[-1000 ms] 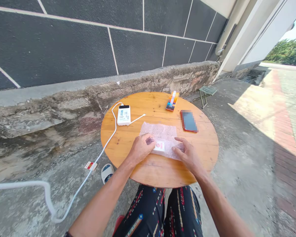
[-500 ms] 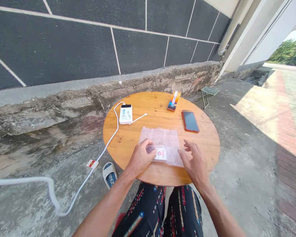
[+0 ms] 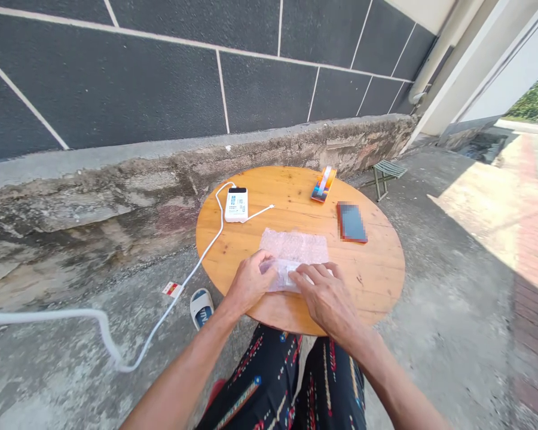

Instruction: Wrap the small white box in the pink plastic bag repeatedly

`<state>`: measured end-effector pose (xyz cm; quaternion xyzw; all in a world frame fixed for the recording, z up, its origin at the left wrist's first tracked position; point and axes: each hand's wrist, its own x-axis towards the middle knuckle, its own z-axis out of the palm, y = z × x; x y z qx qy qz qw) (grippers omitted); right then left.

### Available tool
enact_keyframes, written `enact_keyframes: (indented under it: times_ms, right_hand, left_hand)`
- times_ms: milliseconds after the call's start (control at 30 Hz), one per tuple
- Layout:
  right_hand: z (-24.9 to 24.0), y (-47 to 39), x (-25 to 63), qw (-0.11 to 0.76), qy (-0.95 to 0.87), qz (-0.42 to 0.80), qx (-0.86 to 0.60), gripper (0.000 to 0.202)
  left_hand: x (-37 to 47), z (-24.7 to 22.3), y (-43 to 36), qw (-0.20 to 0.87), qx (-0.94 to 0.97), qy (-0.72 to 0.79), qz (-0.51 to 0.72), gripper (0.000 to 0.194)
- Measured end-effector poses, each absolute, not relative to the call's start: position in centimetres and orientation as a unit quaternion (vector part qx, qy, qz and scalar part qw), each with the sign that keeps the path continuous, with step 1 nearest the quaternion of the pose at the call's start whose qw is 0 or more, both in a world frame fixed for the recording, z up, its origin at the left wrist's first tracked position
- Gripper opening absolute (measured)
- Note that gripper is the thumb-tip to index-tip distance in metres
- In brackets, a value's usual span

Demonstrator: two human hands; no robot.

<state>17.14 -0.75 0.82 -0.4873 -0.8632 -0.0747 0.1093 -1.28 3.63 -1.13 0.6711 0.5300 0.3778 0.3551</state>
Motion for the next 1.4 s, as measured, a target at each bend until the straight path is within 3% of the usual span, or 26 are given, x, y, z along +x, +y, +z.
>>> enact_keyframes:
  times_ms: [200,467,600,733,1067,1233,1400]
  right_hand:
    - [2.0,-0.2,16.8,0.075,-0.868,-0.076,-0.485,0.029]
    - [2.2,-0.2,16.9,0.07,-0.867,-0.086,-0.485,0.026]
    - [2.5,-0.3,16.8,0.065,-0.87,-0.085,-0.482,0.026]
    - [2.6,-0.3,16.8,0.061,-0.87,-0.084,-0.482,0.025]
    - [2.1,0.0,16.9,0.067,-0.871,-0.09,-0.479,0.023]
    - [2.6,0.0,16.8,0.048,-0.871,-0.091,-0.481,0.02]
    - [2.6,0.3,16.8,0.045,-0.872,-0.089,-0.48,0.021]
  left_hand:
    - [-5.7,-1.6,2.2,0.317,0.629,0.612,0.359,0.019]
    - [-4.8,-0.7,-1.9,0.553,0.471,0.59,0.353,0.059]
    - [-3.2,-0.9,-1.3,0.575,0.41,0.591,0.389,0.067]
    - [-2.1,-1.1,-0.2,0.544,0.396,0.618,0.407,0.06]
    - [0.7,-1.4,1.6,0.485,0.455,0.652,0.365,0.008]
    - [1.2,-1.1,2.2,0.479,0.472,0.66,0.336,0.006]
    - [1.1,-0.5,2.1,0.479,0.499,0.648,0.317,0.016]
